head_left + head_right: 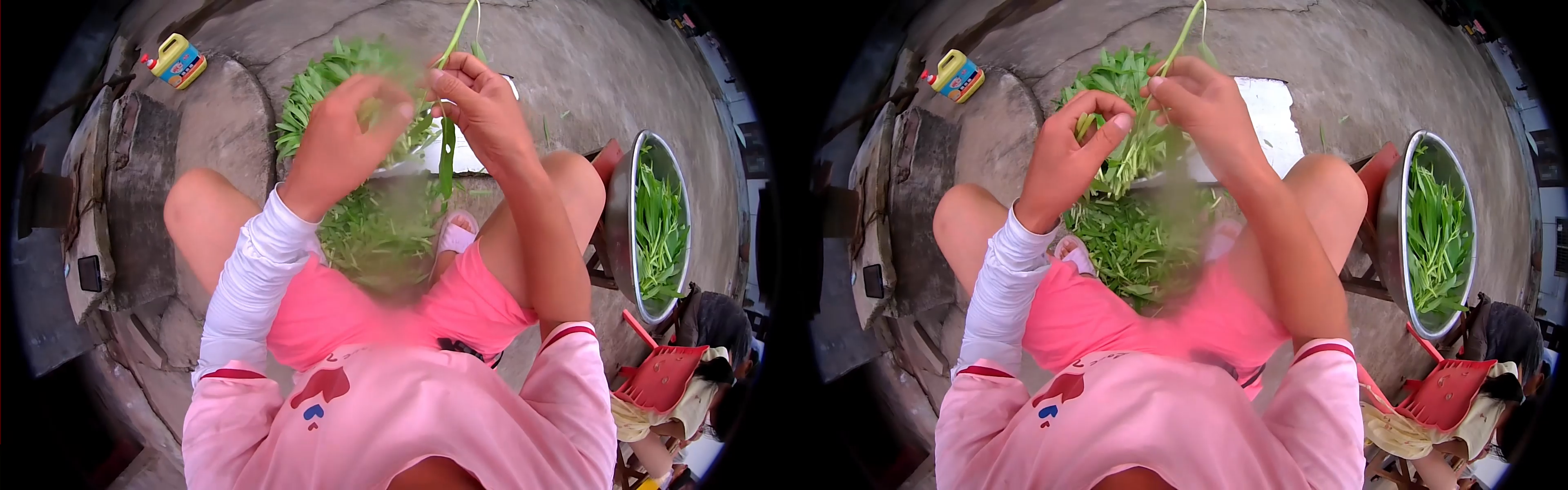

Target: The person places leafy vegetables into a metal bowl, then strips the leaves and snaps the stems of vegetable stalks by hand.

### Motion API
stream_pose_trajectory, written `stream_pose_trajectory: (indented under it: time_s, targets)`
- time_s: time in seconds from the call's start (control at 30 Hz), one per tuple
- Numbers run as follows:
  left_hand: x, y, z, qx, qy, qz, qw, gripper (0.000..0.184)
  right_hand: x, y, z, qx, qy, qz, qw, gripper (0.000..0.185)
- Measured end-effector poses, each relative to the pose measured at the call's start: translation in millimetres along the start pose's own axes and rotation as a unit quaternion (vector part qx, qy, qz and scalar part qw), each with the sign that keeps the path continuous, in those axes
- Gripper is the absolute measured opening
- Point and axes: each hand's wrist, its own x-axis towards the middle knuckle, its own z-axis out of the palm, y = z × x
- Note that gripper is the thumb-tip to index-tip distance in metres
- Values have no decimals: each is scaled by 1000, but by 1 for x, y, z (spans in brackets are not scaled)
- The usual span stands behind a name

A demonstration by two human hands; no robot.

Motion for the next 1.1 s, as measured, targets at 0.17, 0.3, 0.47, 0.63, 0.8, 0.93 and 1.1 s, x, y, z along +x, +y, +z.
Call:
stream_pose_trajectory:
  time_s: [0.17,0.3,0.47,0.63,0.8,0.93,1.1]
  targets:
    - [3,-6,5,-7,7,40,999,23,0,3,3,-64,10,-10,998,29]
    - [5,-16,7,7,24,42,999,17,0,6,8,-89,1,-50,995,27]
    - [8,-18,9,103,106,189,971,12,-1,6,10,-99,8,-51,994,24]
    - [2,-12,10,190,123,195,954,8,-3,4,11,-120,-1,-25,992,18]
    - [6,-18,8,184,164,168,954,10,-3,3,13,-93,-4,-3,996,18]
    - [10,-15,-4,47,65,63,995,16,-1,-3,5,-17,14,0,1000,24]
    - [3,-7,-2,-102,-69,-23,992,25,2,-4,-1,-3,72,-26,997,26]
